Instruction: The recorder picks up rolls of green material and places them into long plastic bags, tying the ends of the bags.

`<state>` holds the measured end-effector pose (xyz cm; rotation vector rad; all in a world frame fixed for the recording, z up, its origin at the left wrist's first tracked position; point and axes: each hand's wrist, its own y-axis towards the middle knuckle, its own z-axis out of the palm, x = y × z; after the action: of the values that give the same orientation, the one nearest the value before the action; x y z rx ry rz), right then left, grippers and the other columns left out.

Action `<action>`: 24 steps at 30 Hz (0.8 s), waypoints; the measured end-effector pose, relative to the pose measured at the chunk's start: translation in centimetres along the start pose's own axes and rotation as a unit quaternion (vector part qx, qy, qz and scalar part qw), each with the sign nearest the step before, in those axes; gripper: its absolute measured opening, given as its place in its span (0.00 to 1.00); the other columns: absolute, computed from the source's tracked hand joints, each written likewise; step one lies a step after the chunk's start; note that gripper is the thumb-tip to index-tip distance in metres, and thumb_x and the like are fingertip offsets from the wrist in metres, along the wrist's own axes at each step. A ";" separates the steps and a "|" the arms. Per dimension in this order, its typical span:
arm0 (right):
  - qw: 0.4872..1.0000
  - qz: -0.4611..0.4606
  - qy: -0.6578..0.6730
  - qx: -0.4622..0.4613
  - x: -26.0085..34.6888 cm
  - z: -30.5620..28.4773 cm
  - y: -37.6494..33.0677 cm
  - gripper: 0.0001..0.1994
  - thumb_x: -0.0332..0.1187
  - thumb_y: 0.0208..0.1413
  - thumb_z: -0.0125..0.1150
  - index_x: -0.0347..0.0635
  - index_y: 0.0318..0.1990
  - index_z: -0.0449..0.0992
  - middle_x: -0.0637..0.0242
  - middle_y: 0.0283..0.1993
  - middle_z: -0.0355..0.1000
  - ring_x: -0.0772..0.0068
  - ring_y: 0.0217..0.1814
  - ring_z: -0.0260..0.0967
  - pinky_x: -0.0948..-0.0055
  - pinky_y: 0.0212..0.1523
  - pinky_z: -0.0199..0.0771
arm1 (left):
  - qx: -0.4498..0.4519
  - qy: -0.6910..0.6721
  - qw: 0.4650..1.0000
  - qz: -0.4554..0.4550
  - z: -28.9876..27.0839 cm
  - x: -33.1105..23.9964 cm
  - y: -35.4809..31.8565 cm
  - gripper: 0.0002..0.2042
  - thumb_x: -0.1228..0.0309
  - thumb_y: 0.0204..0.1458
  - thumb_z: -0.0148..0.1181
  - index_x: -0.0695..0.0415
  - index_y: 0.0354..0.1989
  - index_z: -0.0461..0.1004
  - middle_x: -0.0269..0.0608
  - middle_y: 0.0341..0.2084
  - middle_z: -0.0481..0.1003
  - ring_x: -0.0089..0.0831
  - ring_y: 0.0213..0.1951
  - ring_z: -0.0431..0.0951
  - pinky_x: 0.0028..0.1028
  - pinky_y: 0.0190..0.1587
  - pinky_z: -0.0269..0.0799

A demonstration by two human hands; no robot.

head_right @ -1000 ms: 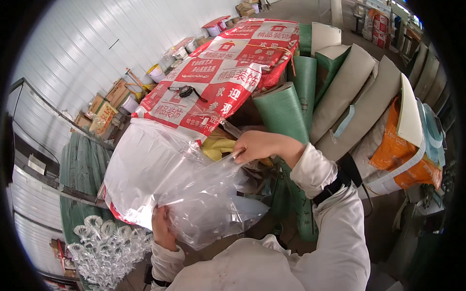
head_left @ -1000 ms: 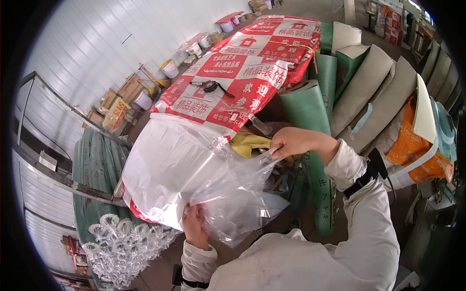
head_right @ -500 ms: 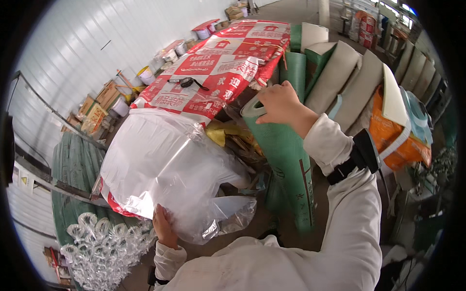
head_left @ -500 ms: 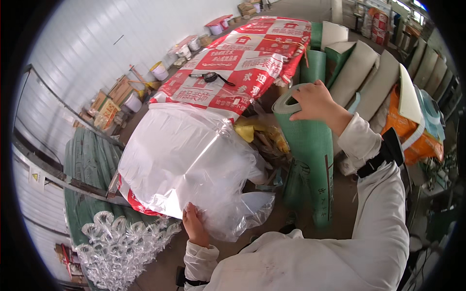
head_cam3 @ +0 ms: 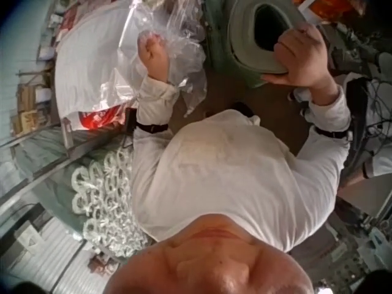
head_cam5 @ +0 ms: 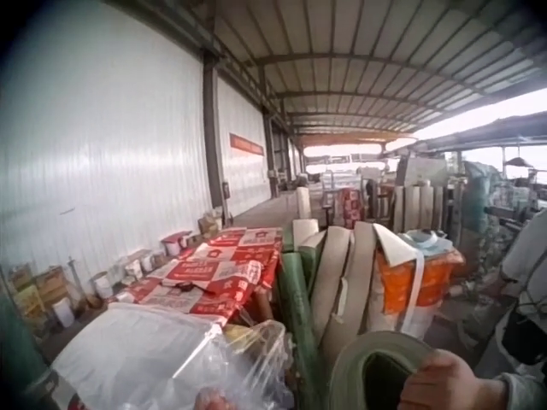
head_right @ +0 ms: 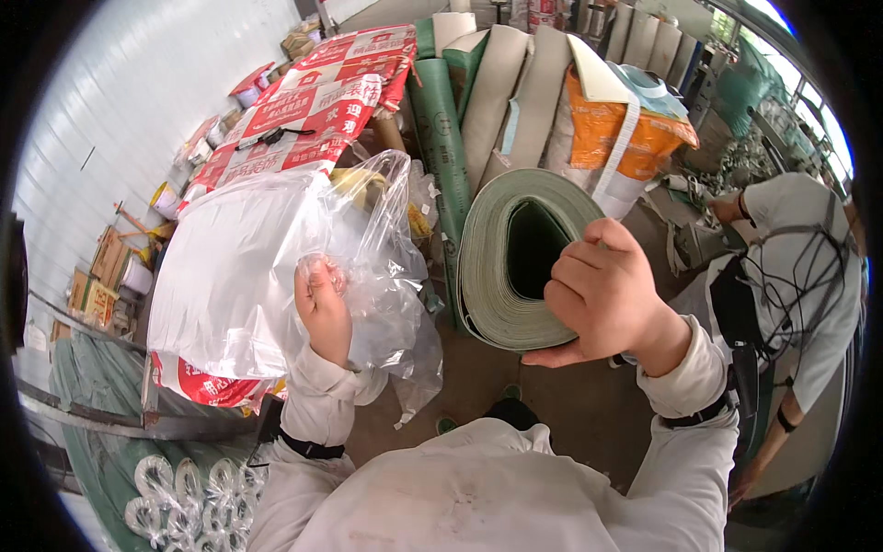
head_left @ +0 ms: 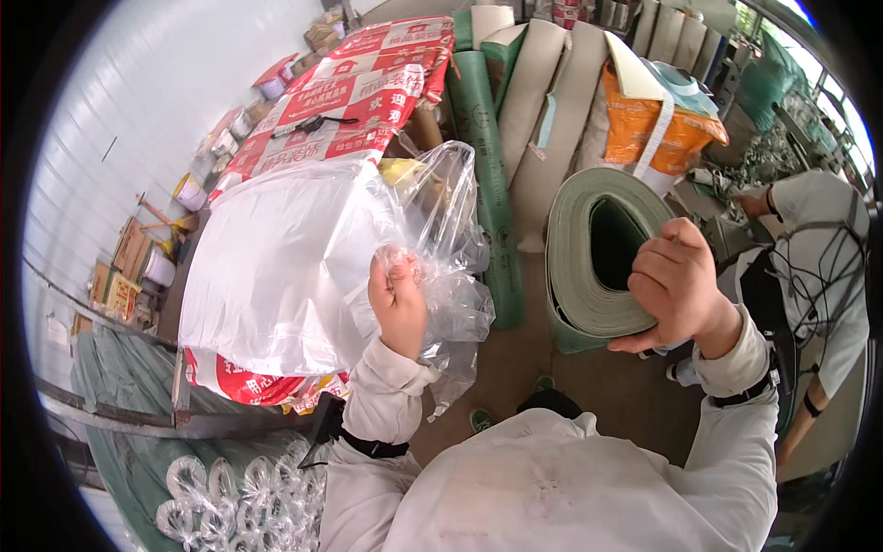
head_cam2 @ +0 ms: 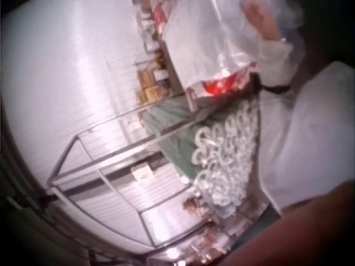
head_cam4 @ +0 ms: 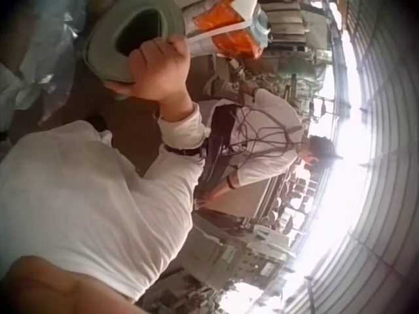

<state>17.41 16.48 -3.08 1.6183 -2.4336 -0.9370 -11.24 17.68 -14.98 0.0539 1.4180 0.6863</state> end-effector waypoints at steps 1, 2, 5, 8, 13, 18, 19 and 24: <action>1.000 0.018 -0.010 -0.011 0.9 -2.2 -0.6 0.24 0.56 0.26 0.61 0.43 0.13 0.61 0.69 0.16 0.57 0.69 0.19 0.58 0.69 0.31 0.55 | 0.013 -0.007 1.000 0.000 0.7 -0.8 -0.3 0.07 0.69 0.56 0.43 0.59 0.32 0.66 0.30 0.22 0.66 0.18 0.22 0.62 0.19 0.25 0.58; 1.000 0.018 -0.008 -0.019 1.8 -4.3 -1.1 0.25 0.57 0.26 0.60 0.42 0.14 0.62 0.68 0.17 0.58 0.69 0.18 0.59 0.69 0.30 0.53 | 0.097 0.037 0.994 0.023 1.4 -1.6 -0.7 0.09 0.68 0.57 0.43 0.60 0.31 0.65 0.31 0.22 0.65 0.18 0.24 0.62 0.18 0.27 0.58; 0.999 0.004 0.022 -0.047 4.2 -9.4 -3.3 0.27 0.60 0.34 0.57 0.42 0.14 0.62 0.69 0.16 0.59 0.71 0.16 0.59 0.69 0.29 0.51 | 0.247 0.040 0.966 0.062 4.7 -3.3 -2.2 0.11 0.66 0.57 0.43 0.61 0.29 0.65 0.31 0.21 0.65 0.17 0.25 0.63 0.17 0.29 0.59; 0.993 -0.018 0.116 -0.023 6.1 -10.2 -6.3 0.25 0.58 0.40 0.54 0.42 0.17 0.64 0.69 0.20 0.61 0.71 0.20 0.62 0.70 0.30 0.53 | 0.438 -0.047 0.898 0.000 8.9 -5.7 -4.3 0.12 0.65 0.56 0.44 0.60 0.27 0.66 0.31 0.20 0.65 0.18 0.24 0.62 0.18 0.28 0.58; 0.939 0.007 0.333 -0.081 4.7 -8.0 -12.5 0.20 0.50 0.42 0.59 0.40 0.28 0.69 0.65 0.30 0.66 0.66 0.33 0.66 0.67 0.39 0.60 | 0.475 -0.121 0.840 -0.233 14.3 -6.9 -6.8 0.12 0.61 0.56 0.46 0.57 0.31 0.67 0.26 0.25 0.66 0.13 0.27 0.62 0.15 0.29 0.58; 0.867 0.285 0.357 -0.199 -0.3 -6.8 -20.7 0.23 0.34 0.41 0.61 0.36 0.47 0.66 0.56 0.42 0.68 0.55 0.44 0.65 0.60 0.49 0.60 | 0.539 -0.050 0.807 -0.235 19.2 -10.5 -10.8 0.12 0.64 0.56 0.45 0.61 0.38 0.67 0.28 0.29 0.69 0.15 0.30 0.65 0.17 0.34 0.62; 0.869 0.335 0.348 -0.108 -0.3 -5.8 -22.2 0.21 0.32 0.42 0.60 0.35 0.46 0.66 0.56 0.42 0.68 0.57 0.44 0.65 0.62 0.50 0.60 | 0.575 -0.029 0.796 -0.189 20.4 -11.1 -11.4 0.12 0.64 0.56 0.46 0.62 0.39 0.67 0.28 0.29 0.69 0.15 0.31 0.66 0.17 0.35 0.62; 0.594 0.573 0.521 -0.218 3.3 -10.7 -24.5 0.09 0.30 0.43 0.59 0.32 0.31 0.72 0.60 0.31 0.70 0.67 0.36 0.67 0.69 0.38 0.65 | 0.669 0.027 0.733 -0.121 21.2 -13.0 -12.2 0.08 0.68 0.53 0.52 0.60 0.30 0.68 0.34 0.20 0.67 0.23 0.22 0.68 0.23 0.27 0.64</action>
<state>39.94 2.61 -8.09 0.0220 -1.5161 -0.1293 13.17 9.36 -4.75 0.9666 1.6689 -0.6833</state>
